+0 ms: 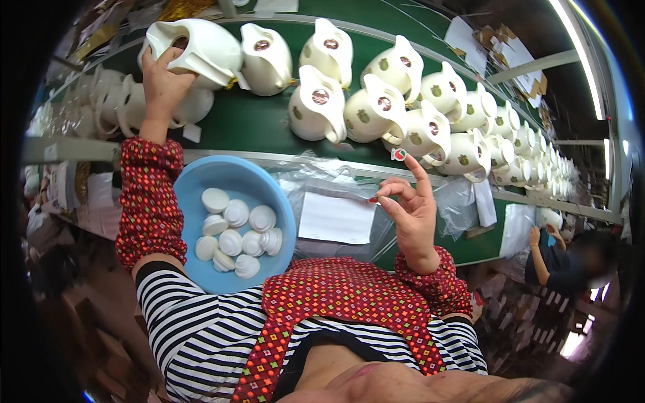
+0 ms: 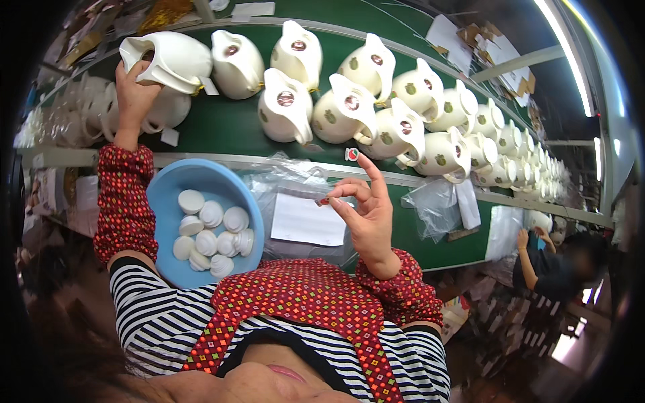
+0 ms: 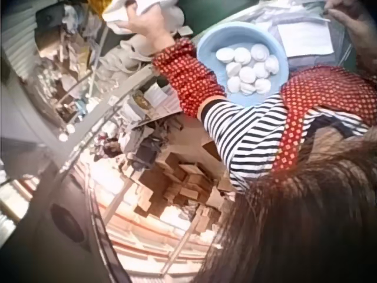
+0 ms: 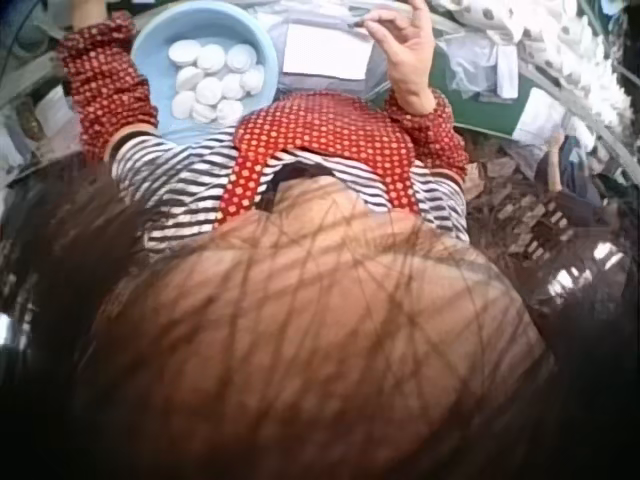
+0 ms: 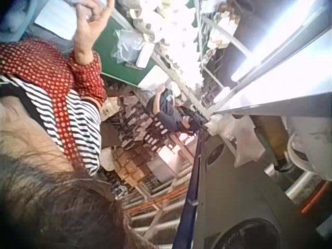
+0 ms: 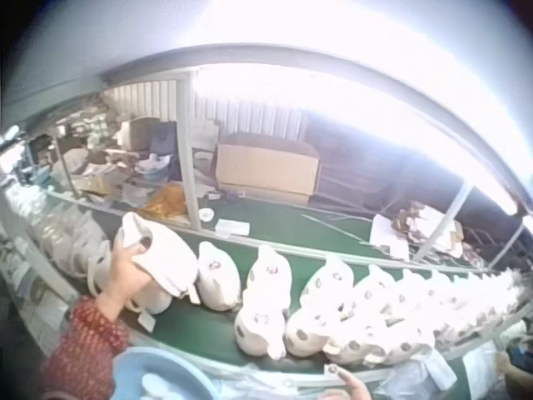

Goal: The person assembles white plastic pitchers by attaching lids and applying decorative stickers. They repeatedly pick up pitchers, secure the lids, and place stickers on the body before setting them aside.

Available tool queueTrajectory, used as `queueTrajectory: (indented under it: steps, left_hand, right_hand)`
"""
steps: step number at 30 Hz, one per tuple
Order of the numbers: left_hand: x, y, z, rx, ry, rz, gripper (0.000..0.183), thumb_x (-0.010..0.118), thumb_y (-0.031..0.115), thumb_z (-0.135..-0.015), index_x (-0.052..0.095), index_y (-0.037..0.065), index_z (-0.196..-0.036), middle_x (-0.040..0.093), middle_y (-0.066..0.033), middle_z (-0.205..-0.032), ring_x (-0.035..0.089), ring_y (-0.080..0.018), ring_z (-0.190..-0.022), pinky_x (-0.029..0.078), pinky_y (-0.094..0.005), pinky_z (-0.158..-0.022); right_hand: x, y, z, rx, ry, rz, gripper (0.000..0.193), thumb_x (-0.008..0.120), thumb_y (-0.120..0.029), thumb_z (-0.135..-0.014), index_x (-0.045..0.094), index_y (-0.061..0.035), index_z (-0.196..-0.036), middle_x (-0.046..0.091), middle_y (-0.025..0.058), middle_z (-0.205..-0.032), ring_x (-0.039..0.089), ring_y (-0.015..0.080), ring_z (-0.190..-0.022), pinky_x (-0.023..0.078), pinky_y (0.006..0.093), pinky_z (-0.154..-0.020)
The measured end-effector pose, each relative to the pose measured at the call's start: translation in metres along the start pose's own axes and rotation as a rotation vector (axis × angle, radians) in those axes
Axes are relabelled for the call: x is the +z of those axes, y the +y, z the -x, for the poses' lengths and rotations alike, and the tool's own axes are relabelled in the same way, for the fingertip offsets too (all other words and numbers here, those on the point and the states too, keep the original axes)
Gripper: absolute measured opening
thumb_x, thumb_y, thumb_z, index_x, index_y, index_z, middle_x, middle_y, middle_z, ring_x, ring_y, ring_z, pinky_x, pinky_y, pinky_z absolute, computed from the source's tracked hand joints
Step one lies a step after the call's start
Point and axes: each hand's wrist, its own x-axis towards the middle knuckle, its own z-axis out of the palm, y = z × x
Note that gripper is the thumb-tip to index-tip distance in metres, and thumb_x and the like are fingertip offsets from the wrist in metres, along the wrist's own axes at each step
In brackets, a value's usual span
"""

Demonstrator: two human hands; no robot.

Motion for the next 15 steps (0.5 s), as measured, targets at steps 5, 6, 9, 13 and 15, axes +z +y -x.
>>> queueTrajectory:
  steps: [5,6,9,13,15]
  left_hand:
    - [-0.066,0.042,0.018,-0.471,-0.423,0.791,0.024,0.077,0.025,-0.097,0.08,0.002,-0.104,0.075,-0.001,-0.097,0.066,-0.0101,-0.08,0.052,-0.0265,-0.074]
    - [-0.058,0.056,0.032,-0.558,-0.463,0.95,0.028,0.072,0.027,-0.1,0.079,0.002,-0.11,0.076,-0.0029,-0.1,0.069,-0.0109,-0.086,0.055,-0.0264,-0.077]
    - [-0.032,0.089,0.078,-0.751,-0.893,0.844,0.045,0.068,0.044,-0.099,0.078,0.003,-0.115,0.076,-0.0059,-0.101,0.071,-0.0145,-0.086,0.056,-0.0307,-0.075]
    - [-0.005,0.151,0.147,-0.894,-1.21,0.753,0.063,0.066,0.062,-0.094,0.078,0.004,-0.115,0.077,-0.0098,-0.099,0.073,-0.0191,-0.079,0.056,-0.0345,-0.064]
    - [-0.002,0.174,0.166,-0.859,-1.335,0.755,0.063,0.065,0.062,-0.094,0.078,0.004,-0.115,0.077,-0.0104,-0.098,0.073,-0.0202,-0.08,0.056,-0.0349,-0.064]
  right_hand:
    - [0.02,-0.033,0.024,-0.023,-0.197,-0.108,0.08,0.068,0.011,-0.09,0.029,0.0044,-0.159,0.069,0.0114,-0.1,0.064,0.0182,-0.104,0.054,0.0355,-0.1]
    - [0.024,-0.039,0.03,-0.053,-0.251,-0.097,0.08,0.068,0.012,-0.089,0.029,0.0042,-0.159,0.069,0.0119,-0.1,0.065,0.0184,-0.102,0.054,0.0357,-0.1]
    - [0.024,-0.047,0.047,-0.182,-0.455,-0.07,0.08,0.066,0.014,-0.089,0.029,0.0034,-0.159,0.066,0.0128,-0.108,0.065,0.0186,-0.102,0.052,0.0362,-0.1]
    - [0.033,-0.065,0.078,-0.001,-0.801,-0.229,0.077,0.067,0.006,-0.096,0.026,-0.0002,-0.162,0.064,0.0102,-0.111,0.065,0.0178,-0.101,0.05,0.0375,-0.102]
    - [0.035,-0.067,0.095,0.173,-1.02,-0.307,0.077,0.067,0.002,-0.099,0.024,-0.0014,-0.162,0.065,0.0098,-0.103,0.065,0.0191,-0.099,0.045,0.0476,-0.112]
